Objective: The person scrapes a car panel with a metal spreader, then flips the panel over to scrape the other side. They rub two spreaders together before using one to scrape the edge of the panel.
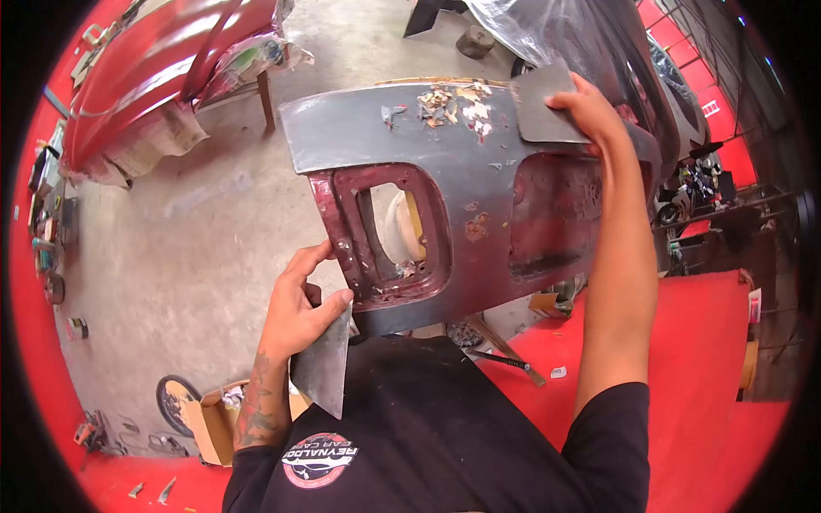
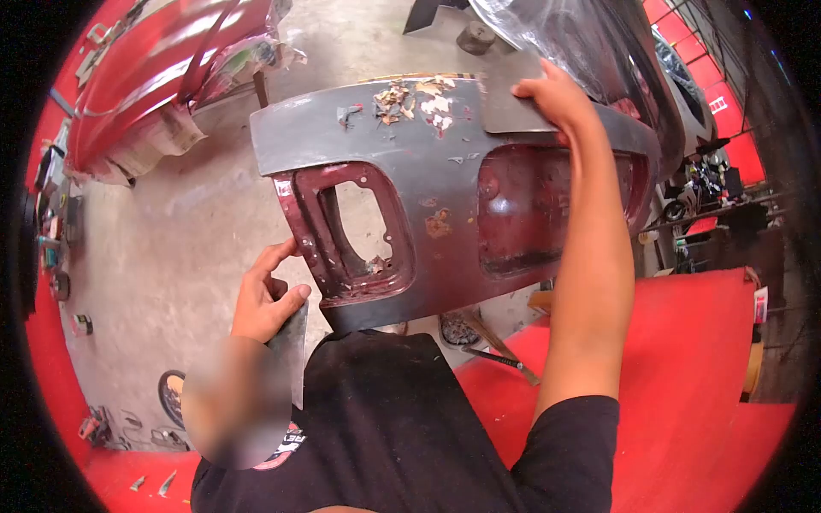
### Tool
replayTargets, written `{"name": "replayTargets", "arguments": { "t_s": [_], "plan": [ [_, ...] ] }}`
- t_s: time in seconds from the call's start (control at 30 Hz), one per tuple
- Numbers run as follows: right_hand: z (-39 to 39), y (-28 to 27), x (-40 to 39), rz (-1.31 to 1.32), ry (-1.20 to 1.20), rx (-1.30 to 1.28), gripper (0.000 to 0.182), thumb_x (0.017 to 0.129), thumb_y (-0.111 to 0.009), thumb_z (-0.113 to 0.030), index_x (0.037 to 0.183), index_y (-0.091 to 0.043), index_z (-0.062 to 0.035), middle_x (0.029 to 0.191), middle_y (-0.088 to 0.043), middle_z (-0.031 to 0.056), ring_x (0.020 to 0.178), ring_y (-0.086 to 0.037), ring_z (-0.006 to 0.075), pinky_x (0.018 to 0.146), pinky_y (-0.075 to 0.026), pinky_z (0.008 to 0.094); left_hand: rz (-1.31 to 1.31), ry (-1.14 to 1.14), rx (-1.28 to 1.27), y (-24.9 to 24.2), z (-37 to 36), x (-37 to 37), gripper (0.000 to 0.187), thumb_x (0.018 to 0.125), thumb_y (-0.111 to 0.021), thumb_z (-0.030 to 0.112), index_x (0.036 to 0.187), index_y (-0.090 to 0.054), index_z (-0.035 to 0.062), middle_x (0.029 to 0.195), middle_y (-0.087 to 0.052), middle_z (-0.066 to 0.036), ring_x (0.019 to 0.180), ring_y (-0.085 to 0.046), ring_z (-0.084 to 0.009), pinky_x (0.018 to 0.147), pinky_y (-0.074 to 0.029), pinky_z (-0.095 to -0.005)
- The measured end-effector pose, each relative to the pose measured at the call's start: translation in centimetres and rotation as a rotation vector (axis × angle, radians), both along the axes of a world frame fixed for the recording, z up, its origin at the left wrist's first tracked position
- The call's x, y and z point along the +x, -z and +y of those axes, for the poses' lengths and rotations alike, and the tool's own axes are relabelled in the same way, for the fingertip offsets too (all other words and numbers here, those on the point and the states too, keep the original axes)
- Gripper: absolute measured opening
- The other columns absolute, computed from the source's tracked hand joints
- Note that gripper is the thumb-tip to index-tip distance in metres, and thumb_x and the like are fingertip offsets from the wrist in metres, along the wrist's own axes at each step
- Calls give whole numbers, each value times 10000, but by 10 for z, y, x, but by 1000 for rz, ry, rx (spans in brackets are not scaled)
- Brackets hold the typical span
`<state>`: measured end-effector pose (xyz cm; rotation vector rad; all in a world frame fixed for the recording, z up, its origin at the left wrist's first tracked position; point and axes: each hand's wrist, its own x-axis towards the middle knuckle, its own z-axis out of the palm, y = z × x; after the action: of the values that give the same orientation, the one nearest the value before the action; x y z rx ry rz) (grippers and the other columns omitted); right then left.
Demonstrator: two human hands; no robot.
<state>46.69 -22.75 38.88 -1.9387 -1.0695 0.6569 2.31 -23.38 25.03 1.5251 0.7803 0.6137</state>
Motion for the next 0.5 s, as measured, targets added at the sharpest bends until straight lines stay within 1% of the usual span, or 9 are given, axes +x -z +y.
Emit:
{"name": "replayTargets", "arguments": {
  "t_s": [0.03, 0.13, 0.23, 0.27, 0.3, 0.37, 0.4, 0.43, 0.5],
  "plan": [
    [6, 3, -8, 1, -12, -5, 543, 742, -654, -157, 1255, -539, -21, 961, -670, 117, 724, -631, 189, 655, -506, 323, -5, 0, 16, 0, -1, -1, 638, 772, -699, 91, 1362, -481, -16, 1242, -534, -68, 552, -439, -8, 491, -364, -189],
    [21, -6, -61, -321, 36, -19, 577, 733, -650, -169, 1272, -526, -9, 930, -656, 123, 691, -611, 184, 597, -484, 303, 15, 19, -10, 1, 2, 0, 639, 773, -699, 107, 1361, -482, -18, 1252, -533, -70, 548, -435, -7, 488, -362, -190],
    [18, -12, -56, -309, 92, -146, 590, 730, -650, -172, 1282, -522, -8, 914, -650, 125, 681, -603, 183, 581, -476, 307, 48, 36, -47, -7, 2, -5, 649, 753, -714, 88, 1352, -488, -21, 1218, -550, -83, 631, -495, -32, 500, -390, -193],
    [20, 4, -17, -207, -16, -84, 599, 731, -654, -177, 1282, -515, 10, 886, -652, 131, 631, -589, 188, 543, -471, 334, 44, 25, -57, -8, 4, -3, 654, 744, -721, 79, 1348, -491, -22, 1202, -559, -89, 672, -525, -44, 505, -405, -195],
    [14, 2, -12, -217, -23, -87, 599, 731, -654, -177, 1282, -515, 10, 886, -652, 131, 631, -589, 188, 543, -471, 334, 35, 18, -60, -6, 3, -1, 654, 744, -721, 79, 1348, -491, -22, 1202, -559, -89, 672, -525, -44, 505, -405, -195],
    [9, 6, -15, 114, 57, 98, 562, 733, -646, -180, 1238, -520, 31, 836, -642, 130, 570, -560, 190, 500, -453, 363, -19, 3, -21, -2, 1, -2, 649, 752, -713, 72, 1350, -484, -31, 1209, -554, -89, 620, -499, -39, 493, -397, -196],
    [19, 22, -16, 25, 74, 176, 530, 734, -638, -181, 1202, -518, 36, 798, -634, 124, 526, -541, 196, 457, -433, 371, -15, -2, -25, -2, 1, -3, 649, 752, -713, 72, 1350, -484, -31, 1209, -554, -89, 620, -499, -39, 493, -397, -196],
    [24, 13, -39, 29, 74, 177, 530, 734, -638, -181, 1202, -518, 36, 798, -634, 124, 526, -541, 196, 457, -433, 371, 7, 9, -34, -3, 2, -3, 648, 754, -713, 68, 1351, -482, -32, 1217, -551, -90, 636, -504, -40, 499, -400, -196],
    [23, -20, -88, -409, 116, -94, 518, 732, -643, -184, 1190, -518, 26, 799, -636, 115, 534, -554, 203, 454, -441, 363, 39, 36, -41, -8, 2, -2, 647, 755, -713, 65, 1352, -480, -32, 1224, -548, -90, 651, -509, -40, 504, -403, -195]
  ]
}}
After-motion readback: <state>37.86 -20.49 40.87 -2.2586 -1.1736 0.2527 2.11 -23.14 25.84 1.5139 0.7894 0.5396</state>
